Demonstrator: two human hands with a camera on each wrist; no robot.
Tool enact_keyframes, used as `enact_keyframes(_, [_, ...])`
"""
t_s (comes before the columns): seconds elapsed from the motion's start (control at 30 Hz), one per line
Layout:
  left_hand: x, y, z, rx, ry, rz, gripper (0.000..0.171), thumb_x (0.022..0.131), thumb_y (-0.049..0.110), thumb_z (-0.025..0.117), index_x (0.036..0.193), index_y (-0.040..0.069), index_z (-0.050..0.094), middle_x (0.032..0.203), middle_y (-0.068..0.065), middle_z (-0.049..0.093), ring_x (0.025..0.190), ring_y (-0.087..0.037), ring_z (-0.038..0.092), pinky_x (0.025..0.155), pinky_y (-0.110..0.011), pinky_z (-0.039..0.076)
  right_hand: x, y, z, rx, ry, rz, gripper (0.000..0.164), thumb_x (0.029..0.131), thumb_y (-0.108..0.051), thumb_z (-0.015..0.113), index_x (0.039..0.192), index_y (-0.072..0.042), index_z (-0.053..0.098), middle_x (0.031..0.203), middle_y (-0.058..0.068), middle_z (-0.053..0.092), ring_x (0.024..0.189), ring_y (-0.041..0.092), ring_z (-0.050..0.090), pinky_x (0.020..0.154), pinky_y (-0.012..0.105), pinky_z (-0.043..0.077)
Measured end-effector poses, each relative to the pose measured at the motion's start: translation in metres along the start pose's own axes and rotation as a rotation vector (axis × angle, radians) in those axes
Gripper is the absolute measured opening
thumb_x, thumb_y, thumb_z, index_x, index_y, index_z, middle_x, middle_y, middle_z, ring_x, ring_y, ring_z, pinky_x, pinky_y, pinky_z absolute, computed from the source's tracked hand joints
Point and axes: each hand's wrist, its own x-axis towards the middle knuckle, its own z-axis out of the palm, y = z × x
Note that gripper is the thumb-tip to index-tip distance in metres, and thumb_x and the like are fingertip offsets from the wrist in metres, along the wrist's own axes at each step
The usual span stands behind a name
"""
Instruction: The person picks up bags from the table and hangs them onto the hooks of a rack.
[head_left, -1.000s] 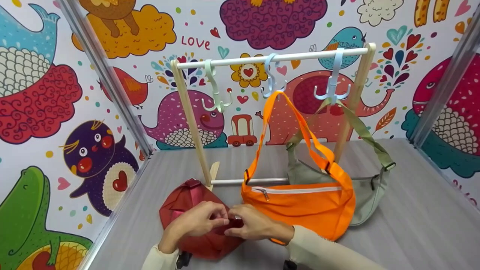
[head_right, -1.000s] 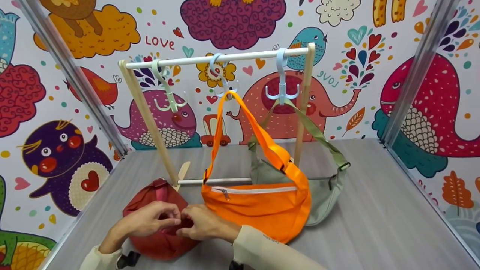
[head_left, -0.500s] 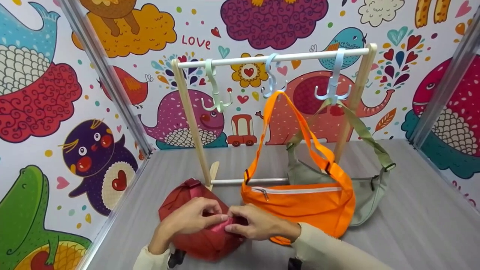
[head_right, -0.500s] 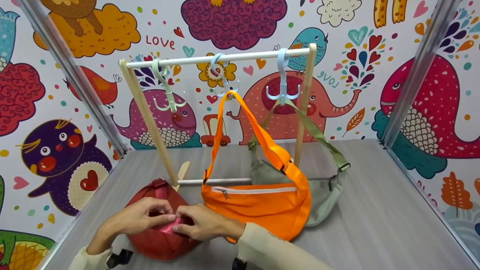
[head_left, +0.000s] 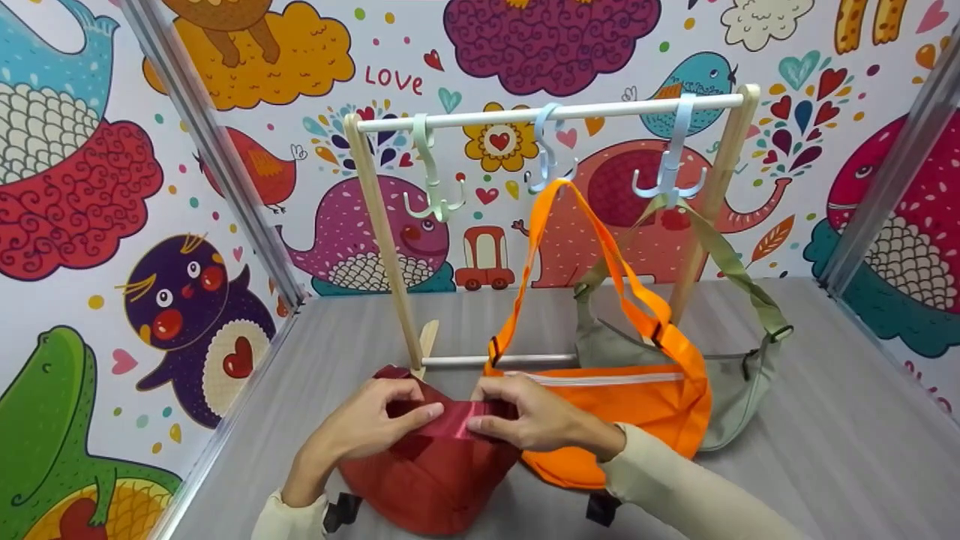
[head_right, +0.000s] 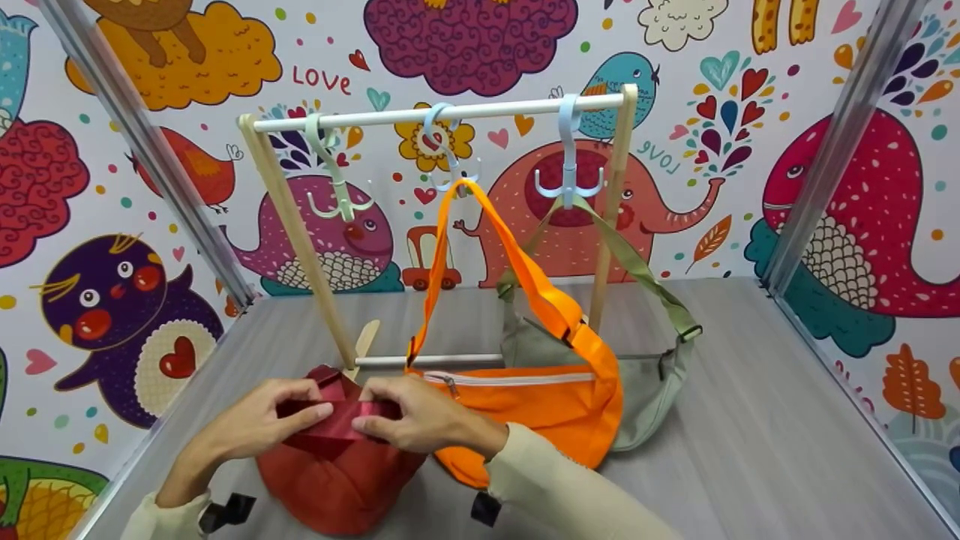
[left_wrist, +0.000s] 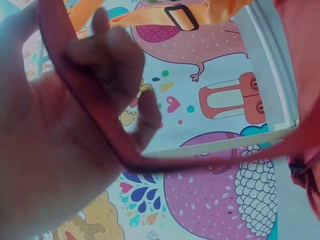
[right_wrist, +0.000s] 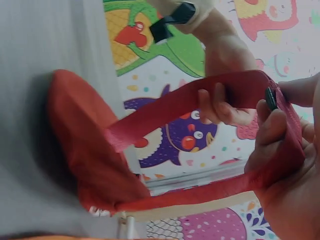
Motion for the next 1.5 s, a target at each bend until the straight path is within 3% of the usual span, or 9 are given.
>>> enact_keyframes(0.23, [0.002, -0.001, 0.000, -0.072, -0.001, -0.036, 0.026, 0.095, 0.044, 0.063, 0.086, 0.020, 0.068, 0.081, 0.004, 0.061, 0.079, -0.015, 0.057, 0.066, -0.026, 0.049, -0.006, -0.007, -0.025, 0.104, 0.038, 0.059, 0.008, 0.099, -0.011, 0.060, 0.093, -0.006, 0.058, 0.078, 0.008, 0.056, 0.066, 0.006, 0.050, 0.054, 0.021, 0.044])
enact_keyframes(0.5, [0.003, -0.004, -0.003, -0.220, -0.019, -0.049, 0.026, 0.095, 0.038, 0.063, 0.105, 0.015, 0.069, 0.093, -0.003, 0.068, 0.084, -0.020, 0.064, 0.069, -0.030, 0.058, -0.015, -0.011, -0.055, 0.148, 0.115, 0.049, 0.005, 0.099, -0.005, 0.055, 0.095, -0.003, 0.056, 0.074, 0.014, 0.053, 0.048, 0.026, 0.044, 0.040, 0.027, 0.042])
enact_keyframes(0.7, [0.003, -0.011, -0.004, -0.206, 0.066, -0.019, 0.019, 0.092, 0.035, 0.067, 0.091, 0.017, 0.063, 0.079, -0.002, 0.060, 0.076, -0.020, 0.059, 0.060, -0.029, 0.054, -0.023, -0.006, -0.065, 0.096, 0.165, 0.032, 0.005, 0.098, -0.002, 0.054, 0.094, -0.002, 0.055, 0.073, 0.011, 0.049, 0.057, 0.017, 0.045, 0.048, 0.024, 0.039])
enact_keyframes(0.9, [0.002, -0.018, -0.003, -0.182, 0.085, -0.037, 0.019, 0.089, 0.036, 0.072, 0.093, 0.021, 0.062, 0.081, 0.002, 0.062, 0.075, -0.018, 0.060, 0.059, -0.029, 0.053, -0.032, 0.004, -0.072, -0.019, 0.228, 0.042, 0.012, 0.097, 0.001, 0.056, 0.087, -0.005, 0.052, 0.068, 0.007, 0.042, 0.058, 0.010, 0.040, 0.052, 0.027, 0.033])
enact_keyframes(1.1, [0.001, -0.023, -0.005, -0.137, 0.110, -0.055, 0.031, 0.080, 0.039, 0.081, 0.096, 0.021, 0.060, 0.083, 0.003, 0.064, 0.079, -0.019, 0.061, 0.063, -0.030, 0.052, -0.040, 0.013, -0.083, -0.066, 0.290, 0.077, 0.018, 0.096, 0.001, 0.058, 0.082, -0.006, 0.048, 0.065, 0.005, 0.038, 0.053, 0.011, 0.036, 0.049, 0.028, 0.029])
enact_keyframes(1.2, [0.000, -0.025, -0.008, -0.122, 0.112, -0.054, 0.036, 0.078, 0.039, 0.083, 0.099, 0.021, 0.060, 0.088, 0.001, 0.065, 0.082, -0.020, 0.060, 0.066, -0.030, 0.052, -0.046, 0.016, -0.090, -0.069, 0.319, 0.124, 0.017, 0.096, -0.002, 0.058, 0.083, -0.005, 0.049, 0.066, 0.006, 0.042, 0.053, 0.018, 0.040, 0.050, 0.026, 0.033])
enact_keyframes(1.37, [-0.001, -0.030, -0.013, -0.141, 0.125, 0.006, 0.033, 0.083, 0.024, 0.080, 0.108, 0.014, 0.060, 0.098, -0.003, 0.064, 0.088, -0.020, 0.059, 0.073, -0.029, 0.052, -0.051, 0.022, -0.098, -0.016, 0.356, 0.234, 0.017, 0.099, -0.007, 0.058, 0.085, -0.001, 0.049, 0.068, 0.022, 0.046, 0.057, 0.031, 0.047, 0.053, 0.023, 0.041])
enact_keyframes(1.43, [0.000, -0.032, -0.014, -0.155, 0.150, 0.039, 0.029, 0.087, 0.021, 0.076, 0.109, 0.012, 0.061, 0.097, -0.002, 0.063, 0.087, -0.018, 0.059, 0.075, -0.028, 0.051, -0.053, 0.025, -0.100, -0.009, 0.359, 0.267, 0.018, 0.098, -0.007, 0.060, 0.086, 0.000, 0.049, 0.069, 0.024, 0.047, 0.058, 0.030, 0.049, 0.053, 0.023, 0.041])
enact_keyframes(1.5, [0.002, -0.033, -0.014, -0.186, 0.170, 0.064, 0.024, 0.092, 0.019, 0.072, 0.111, 0.011, 0.061, 0.095, -0.001, 0.062, 0.086, -0.016, 0.059, 0.076, -0.027, 0.050, -0.055, 0.027, -0.102, -0.026, 0.349, 0.303, 0.019, 0.097, -0.009, 0.062, 0.086, 0.000, 0.049, 0.070, 0.018, 0.049, 0.060, 0.025, 0.050, 0.055, 0.022, 0.041])
